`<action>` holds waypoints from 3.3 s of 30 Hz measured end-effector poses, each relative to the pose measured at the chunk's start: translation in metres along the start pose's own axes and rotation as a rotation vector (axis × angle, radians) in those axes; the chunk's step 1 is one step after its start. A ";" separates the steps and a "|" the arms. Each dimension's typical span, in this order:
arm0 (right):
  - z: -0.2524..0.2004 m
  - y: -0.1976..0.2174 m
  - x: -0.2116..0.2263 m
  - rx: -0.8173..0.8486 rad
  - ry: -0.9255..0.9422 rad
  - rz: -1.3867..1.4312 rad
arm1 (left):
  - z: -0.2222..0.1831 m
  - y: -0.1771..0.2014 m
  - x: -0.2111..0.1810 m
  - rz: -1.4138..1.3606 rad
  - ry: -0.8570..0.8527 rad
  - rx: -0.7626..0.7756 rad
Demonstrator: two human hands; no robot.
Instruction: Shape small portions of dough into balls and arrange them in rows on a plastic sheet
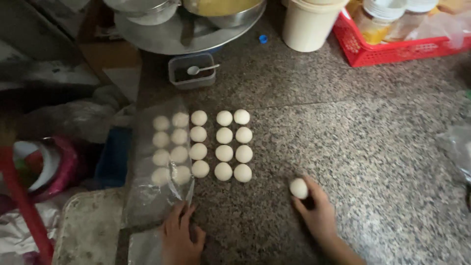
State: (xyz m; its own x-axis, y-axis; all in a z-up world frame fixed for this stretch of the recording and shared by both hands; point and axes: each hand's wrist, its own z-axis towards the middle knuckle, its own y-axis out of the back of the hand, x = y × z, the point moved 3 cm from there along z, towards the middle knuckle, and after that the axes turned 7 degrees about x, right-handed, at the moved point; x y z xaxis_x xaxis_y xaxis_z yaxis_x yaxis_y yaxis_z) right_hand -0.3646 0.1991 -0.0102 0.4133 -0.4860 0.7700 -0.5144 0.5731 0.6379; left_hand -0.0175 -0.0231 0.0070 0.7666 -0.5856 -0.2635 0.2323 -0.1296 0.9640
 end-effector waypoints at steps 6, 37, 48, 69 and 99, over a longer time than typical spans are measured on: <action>0.070 0.023 0.109 -0.009 -0.039 0.183 | 0.001 -0.017 0.013 -0.108 0.048 0.062; -0.066 -0.031 -0.077 -0.077 0.337 -0.079 | 0.005 -0.003 0.006 -0.138 0.126 0.251; -0.071 -0.013 -0.023 -0.087 0.358 -0.193 | -0.002 0.018 -0.009 -0.143 -0.046 0.172; -0.078 -0.003 0.005 -0.090 0.366 -0.232 | 0.001 0.070 -0.029 -0.518 0.267 0.811; -0.077 -0.002 0.007 -0.060 0.331 -0.260 | 0.120 0.091 0.089 -1.135 0.486 -0.684</action>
State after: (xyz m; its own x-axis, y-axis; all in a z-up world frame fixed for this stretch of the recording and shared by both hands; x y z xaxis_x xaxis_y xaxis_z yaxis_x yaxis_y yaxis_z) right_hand -0.3031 0.2454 -0.0046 0.7476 -0.3873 0.5396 -0.3201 0.5017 0.8036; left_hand -0.0001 -0.1827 0.0760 0.0634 -0.0780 -0.9949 0.9869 0.1533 0.0508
